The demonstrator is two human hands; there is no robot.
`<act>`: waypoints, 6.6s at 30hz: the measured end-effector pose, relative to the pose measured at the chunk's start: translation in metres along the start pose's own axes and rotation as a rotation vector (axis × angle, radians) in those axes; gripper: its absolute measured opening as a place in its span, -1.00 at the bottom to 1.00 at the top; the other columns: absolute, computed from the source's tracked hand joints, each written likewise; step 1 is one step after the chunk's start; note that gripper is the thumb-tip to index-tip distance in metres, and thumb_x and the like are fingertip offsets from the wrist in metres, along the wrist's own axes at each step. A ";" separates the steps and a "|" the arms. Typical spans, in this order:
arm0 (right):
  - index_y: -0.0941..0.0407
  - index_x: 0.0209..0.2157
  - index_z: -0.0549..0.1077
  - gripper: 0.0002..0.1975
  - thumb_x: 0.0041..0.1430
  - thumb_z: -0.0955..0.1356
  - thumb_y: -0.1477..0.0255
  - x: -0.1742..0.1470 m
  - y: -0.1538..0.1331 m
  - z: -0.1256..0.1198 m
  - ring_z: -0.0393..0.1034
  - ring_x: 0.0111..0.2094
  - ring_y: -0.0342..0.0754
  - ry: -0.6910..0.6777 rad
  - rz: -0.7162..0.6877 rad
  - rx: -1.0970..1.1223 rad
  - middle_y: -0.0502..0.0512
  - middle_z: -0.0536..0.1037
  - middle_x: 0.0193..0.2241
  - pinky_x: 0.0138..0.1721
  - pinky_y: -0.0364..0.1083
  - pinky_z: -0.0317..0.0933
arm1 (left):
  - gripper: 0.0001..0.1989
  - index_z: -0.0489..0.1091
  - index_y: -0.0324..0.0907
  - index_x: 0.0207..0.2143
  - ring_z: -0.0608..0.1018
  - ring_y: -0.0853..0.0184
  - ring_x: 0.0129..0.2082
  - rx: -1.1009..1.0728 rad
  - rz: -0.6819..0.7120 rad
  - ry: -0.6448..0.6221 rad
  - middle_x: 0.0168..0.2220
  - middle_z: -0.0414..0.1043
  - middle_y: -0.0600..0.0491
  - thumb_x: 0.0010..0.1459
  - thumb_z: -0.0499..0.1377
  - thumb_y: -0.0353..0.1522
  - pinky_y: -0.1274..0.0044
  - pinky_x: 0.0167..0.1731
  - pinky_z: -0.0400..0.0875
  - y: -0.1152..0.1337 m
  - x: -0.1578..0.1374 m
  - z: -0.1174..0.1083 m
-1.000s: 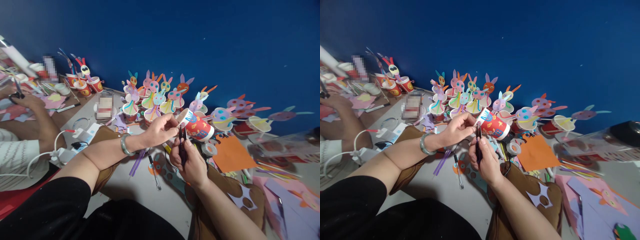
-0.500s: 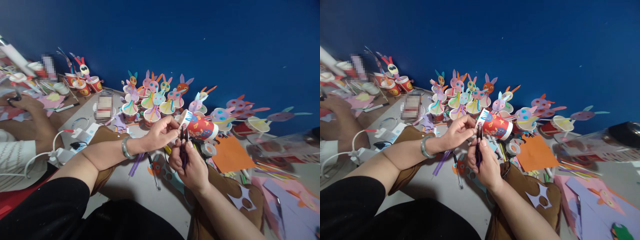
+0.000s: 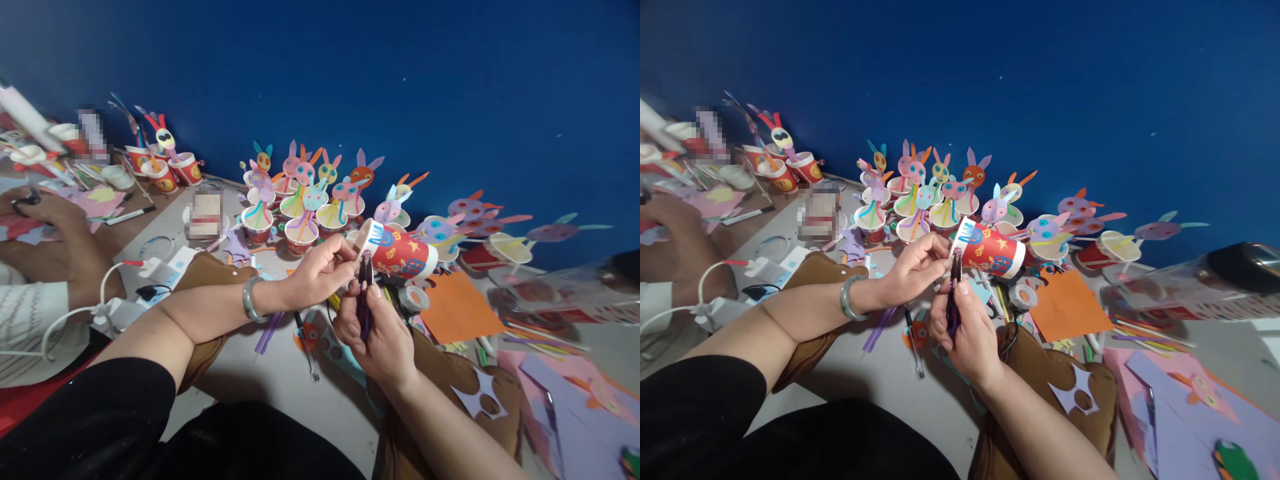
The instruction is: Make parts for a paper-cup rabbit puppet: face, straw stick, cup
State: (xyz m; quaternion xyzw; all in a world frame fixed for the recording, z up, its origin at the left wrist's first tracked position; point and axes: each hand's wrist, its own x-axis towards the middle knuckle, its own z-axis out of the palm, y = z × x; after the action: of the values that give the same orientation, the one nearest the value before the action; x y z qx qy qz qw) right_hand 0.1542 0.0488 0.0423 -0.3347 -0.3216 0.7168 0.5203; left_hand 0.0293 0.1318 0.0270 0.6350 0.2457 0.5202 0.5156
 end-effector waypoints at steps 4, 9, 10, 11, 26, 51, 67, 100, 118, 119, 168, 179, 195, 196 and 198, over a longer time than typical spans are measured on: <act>0.07 -0.29 0.39 -0.60 0.28 0.42 0.01 0.000 0.000 0.000 -0.05 -0.77 -0.32 0.008 -0.003 -0.001 -0.19 0.34 -0.67 -0.66 -0.23 -0.09 | -0.61 0.27 -0.12 -0.32 0.51 0.41 -0.38 0.010 0.029 -0.013 -0.39 0.38 0.10 0.31 0.19 -0.01 0.50 -0.35 0.46 0.000 -0.001 0.000; 0.07 -0.30 0.39 -0.59 0.27 0.43 0.00 0.000 -0.001 0.000 -0.06 -0.77 -0.32 0.035 0.008 -0.011 -0.18 0.34 -0.68 -0.66 -0.22 -0.11 | -0.63 0.28 -0.12 -0.31 0.53 0.37 -0.35 0.040 -0.002 -0.007 -0.37 0.41 0.08 0.30 0.20 -0.02 0.48 -0.33 0.50 0.000 -0.002 0.000; 0.07 -0.30 0.38 -0.59 0.27 0.42 0.00 0.000 -0.001 0.000 -0.06 -0.77 -0.32 0.039 0.008 -0.014 -0.18 0.34 -0.68 -0.66 -0.22 -0.11 | -0.65 0.28 -0.12 -0.30 0.53 0.37 -0.34 0.043 -0.009 -0.005 -0.37 0.42 0.07 0.31 0.20 -0.04 0.48 -0.33 0.50 0.000 -0.002 0.000; 0.07 -0.30 0.38 -0.59 0.27 0.42 0.00 0.000 -0.001 0.000 -0.07 -0.77 -0.31 0.043 0.008 -0.019 -0.18 0.33 -0.68 -0.66 -0.22 -0.11 | -0.66 0.29 -0.13 -0.30 0.53 0.37 -0.34 0.045 -0.013 -0.003 -0.36 0.42 0.07 0.31 0.21 -0.06 0.49 -0.34 0.50 0.000 -0.002 0.000; 0.05 -0.33 0.35 -0.56 0.20 0.46 -0.02 0.006 -0.002 -0.004 -0.13 -0.79 -0.31 0.059 0.041 -0.010 -0.22 0.26 -0.74 -0.71 -0.24 -0.15 | -0.84 0.30 -0.16 -0.27 0.51 0.45 -0.35 0.117 0.014 -0.037 -0.30 0.44 0.08 0.30 0.19 -0.28 0.55 -0.29 0.48 0.000 -0.001 -0.006; 0.03 -0.37 0.30 -0.56 0.22 0.43 -0.03 0.011 0.000 -0.010 -0.14 -0.78 -0.26 0.068 0.046 -0.027 -0.24 0.17 -0.78 -0.71 -0.22 -0.12 | -0.90 0.32 -0.15 -0.27 0.51 0.39 -0.32 0.287 0.060 -0.027 -0.30 0.48 0.06 0.30 0.16 -0.31 0.51 -0.28 0.47 0.016 0.006 -0.013; 0.04 -0.38 0.31 -0.54 0.24 0.41 -0.06 0.009 -0.011 -0.008 -0.15 -0.81 -0.28 0.059 0.058 -0.058 -0.25 0.15 -0.78 -0.70 -0.22 -0.09 | -0.91 0.36 -0.15 -0.23 0.57 0.37 -0.28 0.363 0.187 -0.070 -0.28 0.54 0.03 0.35 0.12 -0.34 0.50 -0.20 0.48 0.019 0.012 -0.020; 0.06 -0.37 0.34 -0.57 0.19 0.48 0.02 0.007 -0.019 -0.007 -0.18 -0.83 -0.32 0.060 0.127 -0.001 -0.26 0.19 -0.79 -0.73 -0.25 -0.10 | -0.91 0.35 -0.16 -0.22 0.57 0.38 -0.28 0.466 0.263 -0.126 -0.28 0.55 0.02 0.38 0.08 -0.35 0.49 -0.21 0.48 0.021 0.015 -0.025; 0.05 -0.39 0.33 -0.55 0.16 0.50 0.01 0.008 -0.019 -0.006 -0.16 -0.82 -0.32 0.071 0.100 -0.018 -0.26 0.17 -0.80 -0.74 -0.26 -0.09 | -0.88 0.40 -0.17 -0.22 0.58 0.38 -0.29 0.432 0.279 -0.121 -0.29 0.57 0.02 0.38 0.11 -0.34 0.51 -0.24 0.48 0.022 0.017 -0.027; 0.05 -0.38 0.33 -0.54 0.16 0.50 0.00 0.009 -0.019 -0.007 -0.16 -0.82 -0.31 0.071 0.096 -0.029 -0.26 0.17 -0.80 -0.74 -0.26 -0.09 | -0.88 0.40 -0.17 -0.22 0.58 0.38 -0.29 0.426 0.271 -0.118 -0.28 0.57 0.02 0.38 0.11 -0.34 0.52 -0.25 0.48 0.022 0.017 -0.027; 0.09 -0.58 0.37 -0.41 0.27 0.37 -0.10 0.014 -0.060 -0.037 -0.01 -0.71 -0.22 -0.046 -0.018 -0.815 -0.07 0.21 -0.78 -0.69 -0.17 -0.14 | -0.88 0.38 -0.18 -0.32 0.36 0.46 -0.44 0.366 -0.034 -0.405 -0.44 0.39 0.12 0.30 0.13 -0.35 0.52 -0.38 0.28 0.042 0.034 -0.048; 0.10 -0.51 0.45 -0.46 0.21 0.43 -0.09 0.014 -0.055 -0.037 -0.04 -0.71 -0.23 -0.003 0.016 -0.690 -0.07 0.22 -0.76 -0.72 -0.18 -0.20 | -0.86 0.37 -0.16 -0.31 0.33 0.45 -0.47 0.399 -0.047 -0.408 -0.45 0.35 0.13 0.32 0.12 -0.31 0.51 -0.40 0.25 0.042 0.033 -0.048; 0.11 -0.45 0.45 -0.55 0.18 0.45 -0.01 0.014 -0.057 -0.036 -0.17 -0.77 -0.29 -0.013 0.202 -0.483 -0.16 0.12 -0.82 -0.74 -0.23 -0.29 | -0.86 0.38 -0.18 -0.33 0.36 0.45 -0.44 0.349 -0.031 -0.456 -0.44 0.39 0.11 0.31 0.13 -0.34 0.53 -0.36 0.29 0.046 0.034 -0.049; 0.11 -0.44 0.45 -0.55 0.19 0.45 0.00 0.014 -0.057 -0.036 -0.17 -0.77 -0.29 -0.016 0.206 -0.476 -0.16 0.12 -0.82 -0.74 -0.23 -0.29 | -0.86 0.38 -0.18 -0.33 0.36 0.45 -0.44 0.342 -0.026 -0.459 -0.44 0.39 0.11 0.31 0.13 -0.35 0.53 -0.36 0.29 0.046 0.034 -0.049; 0.12 -0.43 0.44 -0.56 0.21 0.44 0.01 0.014 -0.057 -0.037 -0.18 -0.77 -0.29 -0.038 0.228 -0.459 -0.17 0.12 -0.82 -0.74 -0.23 -0.29 | -0.86 0.38 -0.18 -0.33 0.36 0.46 -0.43 0.332 -0.023 -0.461 -0.43 0.39 0.11 0.31 0.13 -0.34 0.53 -0.36 0.29 0.047 0.034 -0.049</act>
State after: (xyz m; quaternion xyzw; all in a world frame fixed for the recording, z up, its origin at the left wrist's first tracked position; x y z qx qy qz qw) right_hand 0.2114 0.0808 0.0656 -0.4646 -0.4460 0.6851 0.3403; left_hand -0.0141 0.1643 0.0800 0.8095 0.2110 0.3087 0.4526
